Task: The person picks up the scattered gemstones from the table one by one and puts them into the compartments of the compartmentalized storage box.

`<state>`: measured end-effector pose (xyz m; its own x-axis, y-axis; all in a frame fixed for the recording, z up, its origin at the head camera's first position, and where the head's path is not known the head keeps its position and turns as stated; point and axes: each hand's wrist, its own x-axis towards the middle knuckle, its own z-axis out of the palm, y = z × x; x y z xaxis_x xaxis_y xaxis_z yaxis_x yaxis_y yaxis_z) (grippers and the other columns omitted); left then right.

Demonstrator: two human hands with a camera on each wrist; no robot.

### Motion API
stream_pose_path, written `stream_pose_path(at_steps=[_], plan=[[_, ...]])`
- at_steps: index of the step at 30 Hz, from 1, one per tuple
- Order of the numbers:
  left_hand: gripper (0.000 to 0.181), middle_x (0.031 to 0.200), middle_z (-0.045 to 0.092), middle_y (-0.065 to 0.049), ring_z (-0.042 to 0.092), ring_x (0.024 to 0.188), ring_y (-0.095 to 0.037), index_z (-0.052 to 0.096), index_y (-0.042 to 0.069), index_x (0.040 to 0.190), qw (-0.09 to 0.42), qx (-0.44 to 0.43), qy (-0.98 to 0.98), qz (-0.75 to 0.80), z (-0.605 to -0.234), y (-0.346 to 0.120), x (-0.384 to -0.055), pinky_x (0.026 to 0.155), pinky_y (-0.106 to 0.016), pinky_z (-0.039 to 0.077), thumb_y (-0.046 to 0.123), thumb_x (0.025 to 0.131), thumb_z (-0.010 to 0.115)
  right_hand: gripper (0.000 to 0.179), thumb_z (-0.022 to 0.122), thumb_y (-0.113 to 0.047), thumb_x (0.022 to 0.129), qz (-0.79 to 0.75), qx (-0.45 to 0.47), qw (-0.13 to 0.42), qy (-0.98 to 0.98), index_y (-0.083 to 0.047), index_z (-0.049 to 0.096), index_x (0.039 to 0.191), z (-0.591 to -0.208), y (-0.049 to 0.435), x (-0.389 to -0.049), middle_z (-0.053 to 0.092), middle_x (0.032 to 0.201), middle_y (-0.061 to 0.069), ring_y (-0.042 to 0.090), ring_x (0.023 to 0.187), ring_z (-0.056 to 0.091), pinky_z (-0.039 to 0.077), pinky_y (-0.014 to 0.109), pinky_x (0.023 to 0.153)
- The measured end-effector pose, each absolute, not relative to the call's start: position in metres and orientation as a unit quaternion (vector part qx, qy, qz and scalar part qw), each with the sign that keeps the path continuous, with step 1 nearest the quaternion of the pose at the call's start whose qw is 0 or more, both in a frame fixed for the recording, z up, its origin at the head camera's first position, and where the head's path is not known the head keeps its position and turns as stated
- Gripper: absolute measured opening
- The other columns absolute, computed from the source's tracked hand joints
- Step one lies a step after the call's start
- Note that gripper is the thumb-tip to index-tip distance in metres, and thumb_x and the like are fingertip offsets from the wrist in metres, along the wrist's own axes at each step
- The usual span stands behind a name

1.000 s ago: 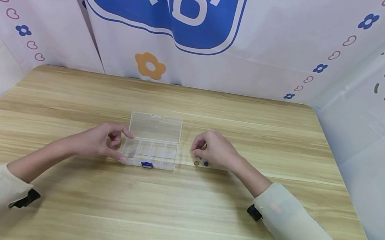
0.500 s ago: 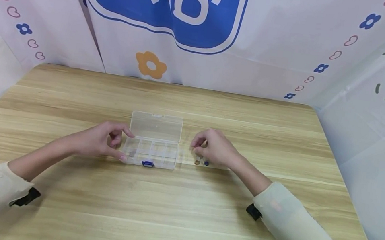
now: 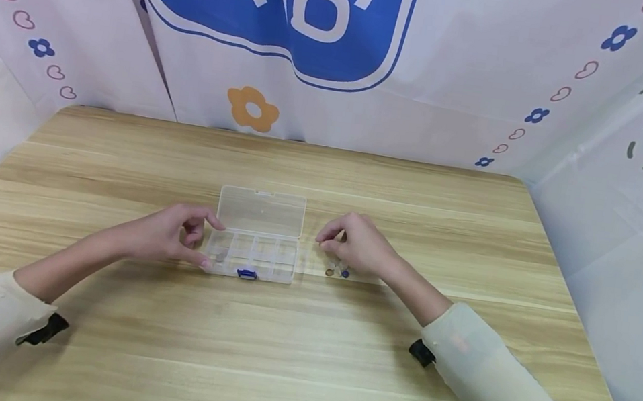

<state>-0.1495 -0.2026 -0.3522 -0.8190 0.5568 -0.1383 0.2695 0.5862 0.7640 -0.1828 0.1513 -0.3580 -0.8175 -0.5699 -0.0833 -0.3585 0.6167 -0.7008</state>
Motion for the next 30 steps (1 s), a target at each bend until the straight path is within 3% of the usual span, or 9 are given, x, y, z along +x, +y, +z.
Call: stream_pose_path(at_steps=[13, 30], plan=[[0.058, 0.069, 0.044, 0.0, 0.041, 0.064, -0.013, 0.06, -0.008, 0.125, 0.188, 0.236, 0.87, 0.39, -0.351, -0.203, -0.149, 0.064, -0.026, 0.04, 0.011, 0.079, 0.091, 0.005, 0.074, -0.004, 0.095, -0.369, -0.272, 0.131, 0.879, -0.003, 0.078, 0.097, -0.354, 0.149, -0.183, 0.074, 0.091, 0.003, 0.016, 0.07, 0.058, 0.047, 0.027, 0.064], [0.059, 0.07, 0.045, -0.001, 0.042, 0.064, -0.013, 0.06, -0.008, 0.125, 0.189, 0.236, 0.873, 0.384, -0.351, -0.202, -0.149, 0.062, -0.026, 0.04, 0.011, 0.079, 0.091, 0.004, 0.074, -0.003, 0.093, -0.378, -0.283, 0.113, 0.874, -0.002, 0.077, 0.096, -0.341, 0.136, -0.175, 0.073, 0.086, 0.002, 0.013, 0.065, 0.059, 0.049, 0.026, 0.06]])
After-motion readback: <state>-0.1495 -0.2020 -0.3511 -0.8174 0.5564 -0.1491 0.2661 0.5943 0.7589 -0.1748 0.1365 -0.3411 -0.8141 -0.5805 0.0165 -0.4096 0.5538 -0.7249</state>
